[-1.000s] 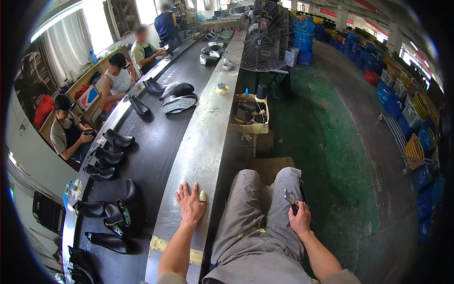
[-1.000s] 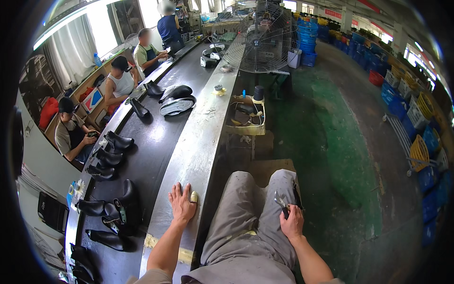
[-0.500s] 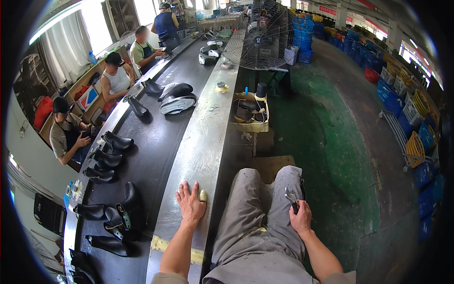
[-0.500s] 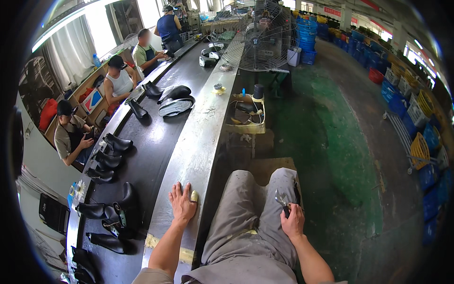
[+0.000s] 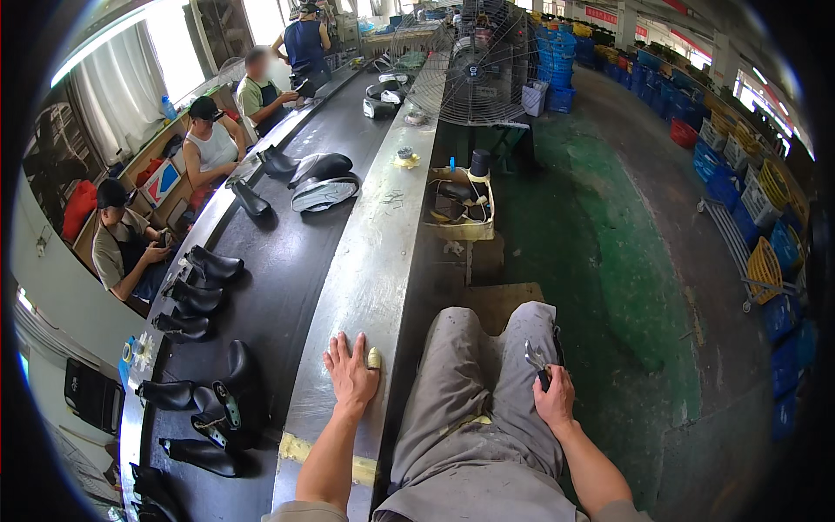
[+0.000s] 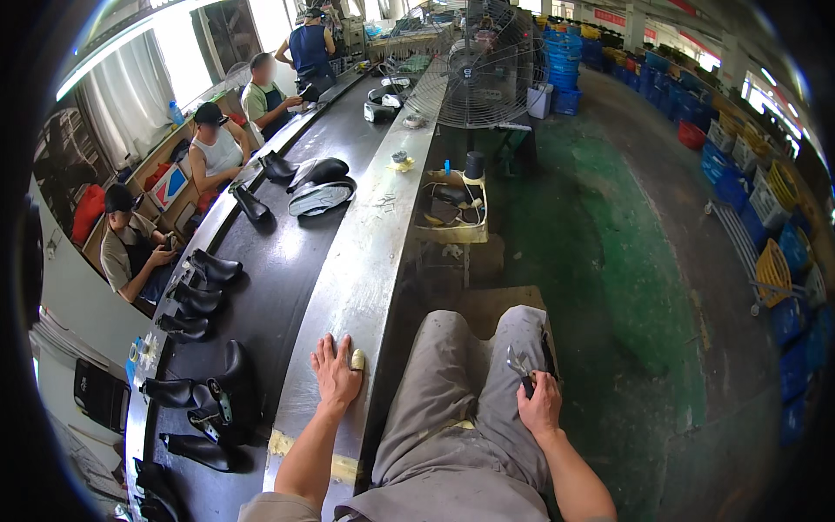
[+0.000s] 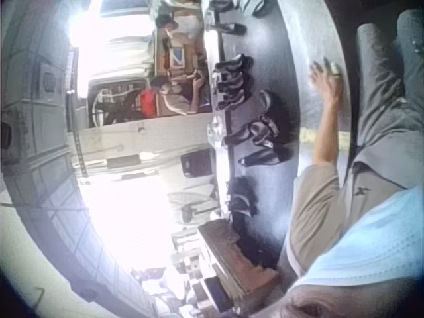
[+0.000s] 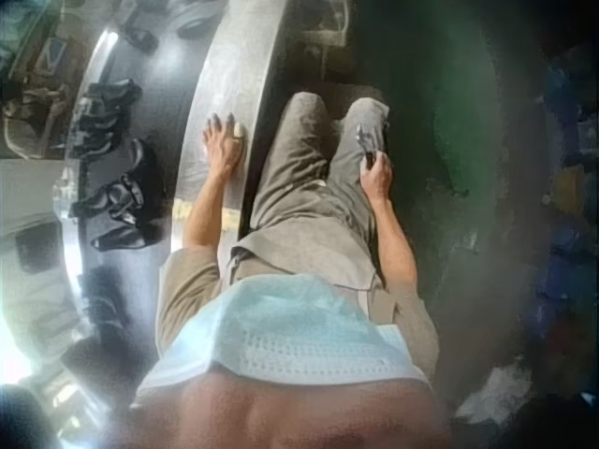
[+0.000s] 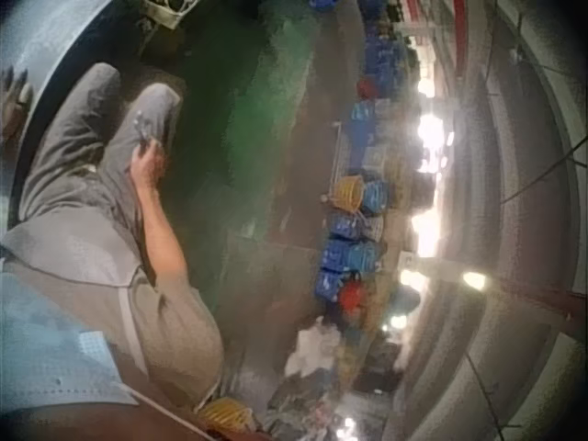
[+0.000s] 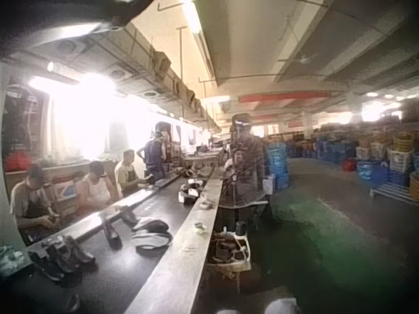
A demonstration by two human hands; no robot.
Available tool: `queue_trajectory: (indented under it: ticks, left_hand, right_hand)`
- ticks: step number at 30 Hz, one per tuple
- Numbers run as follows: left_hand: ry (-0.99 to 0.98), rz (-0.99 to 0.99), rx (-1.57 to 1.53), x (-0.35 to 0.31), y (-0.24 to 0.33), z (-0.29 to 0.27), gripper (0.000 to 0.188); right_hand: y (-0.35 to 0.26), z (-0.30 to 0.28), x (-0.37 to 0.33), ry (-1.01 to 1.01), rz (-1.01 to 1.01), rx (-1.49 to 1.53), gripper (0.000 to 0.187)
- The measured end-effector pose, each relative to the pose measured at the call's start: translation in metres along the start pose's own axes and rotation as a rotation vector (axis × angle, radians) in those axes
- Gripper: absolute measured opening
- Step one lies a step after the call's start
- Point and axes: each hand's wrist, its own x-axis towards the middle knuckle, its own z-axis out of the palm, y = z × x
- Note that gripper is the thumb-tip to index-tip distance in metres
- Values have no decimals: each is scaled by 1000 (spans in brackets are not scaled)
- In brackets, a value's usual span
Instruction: The person takes shoes on shoe lasts from a conveyor belt, presses and shapes the bottom edges using pliers, and places the shoe lasts back onto the conveyor belt.
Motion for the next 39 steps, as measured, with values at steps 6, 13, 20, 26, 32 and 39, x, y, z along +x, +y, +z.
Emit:
queue_trajectory:
  ticks: [6, 13, 20, 26, 32, 39]
  left_hand:
    - [-6, -3, 1, 6, 3, 0, 59]
    - [-13, -11, 12, 11, 6, 1, 58]
    - [-22, -14, 2, 16, 9, -1, 58]
    - [-20, -14, 3, 21, 11, 1, 58]
    - [-13, -9, 8, 26, 12, 3, 59]
    - [-19, -17, 5, 31, 15, 3, 59]
  right_hand:
    - [0, 0, 5, -4, 14, 18, 37]
    - [0, 0, 11, -4, 8, 6, 37]
    - [2, 1, 16, -21, 23, 6, 38]
    - [3, 1, 21, -13, 13, 4, 37]
    - [2, 1, 28, -11, 16, 13, 37]
    - [2, 2, 34, -8, 15, 8, 36]
